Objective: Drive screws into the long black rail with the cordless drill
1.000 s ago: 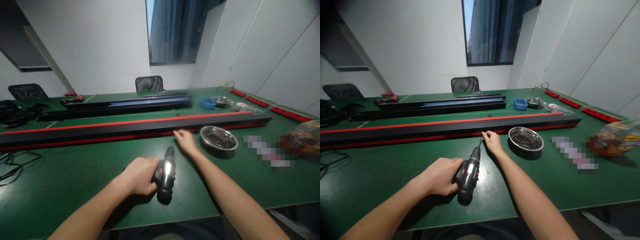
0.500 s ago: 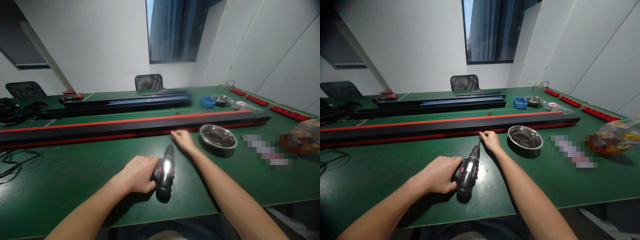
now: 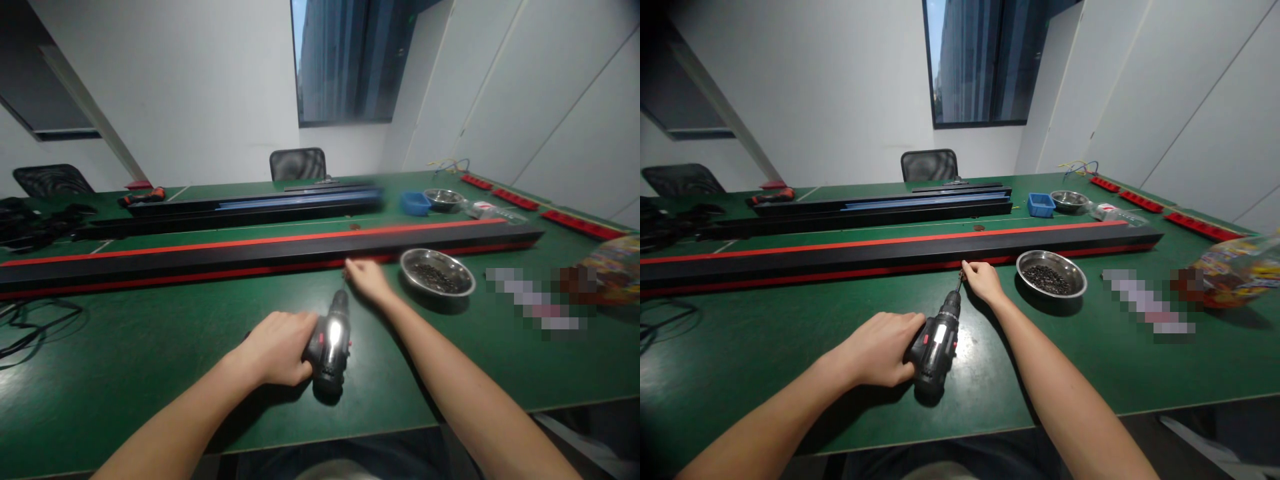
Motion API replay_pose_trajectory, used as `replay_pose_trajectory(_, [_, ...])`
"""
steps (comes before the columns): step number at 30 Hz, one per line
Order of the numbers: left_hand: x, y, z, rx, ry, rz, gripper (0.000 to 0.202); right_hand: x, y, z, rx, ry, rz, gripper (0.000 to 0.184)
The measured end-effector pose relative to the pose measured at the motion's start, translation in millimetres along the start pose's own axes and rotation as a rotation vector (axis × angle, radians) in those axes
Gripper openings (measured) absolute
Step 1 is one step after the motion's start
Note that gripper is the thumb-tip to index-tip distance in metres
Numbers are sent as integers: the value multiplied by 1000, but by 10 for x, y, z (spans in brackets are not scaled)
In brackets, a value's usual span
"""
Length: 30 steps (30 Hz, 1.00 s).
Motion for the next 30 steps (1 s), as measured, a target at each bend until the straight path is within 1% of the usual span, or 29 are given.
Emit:
replay_pose_trajectory(4, [-2, -6, 1, 2, -2, 0, 25, 25, 2, 0, -21, 21, 46, 46])
replay_pose_trajectory(7, [-16, -16, 3, 3, 2, 5, 26, 30, -11, -6, -54, 0, 162, 43])
replay_pose_trajectory(11, [-32, -25, 2, -5, 12, -3, 25, 44, -74, -35, -67, -39, 274, 49])
replay_pose_trajectory(15, [-31, -31, -6, -18, 34, -4, 26, 67, -113, -64, -70, -39, 280, 52])
replay_pose_trajectory(24, [-27, -33, -14, -43, 74, -4, 25, 88, -92, -69, -74, -4, 292, 53])
replay_pose_trajectory(27, [-30, -39, -11, -46, 84, -10, 24, 98, -86, -85, -80, -7, 289, 55])
replay_pose_trajectory(30, [-28, -44, -6, -41, 88, -15, 24, 94, -100, -99, -66, -24, 307, 52])
Point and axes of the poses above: each hand's wrist, its own z-axis towards the middle knuckle, its own x-axis out of the back of the hand, y = z × x, the point moved 8 cm from there along z, towards the middle knuckle, and after that the axes turned 1 degree about z, right-handed, at the moved point
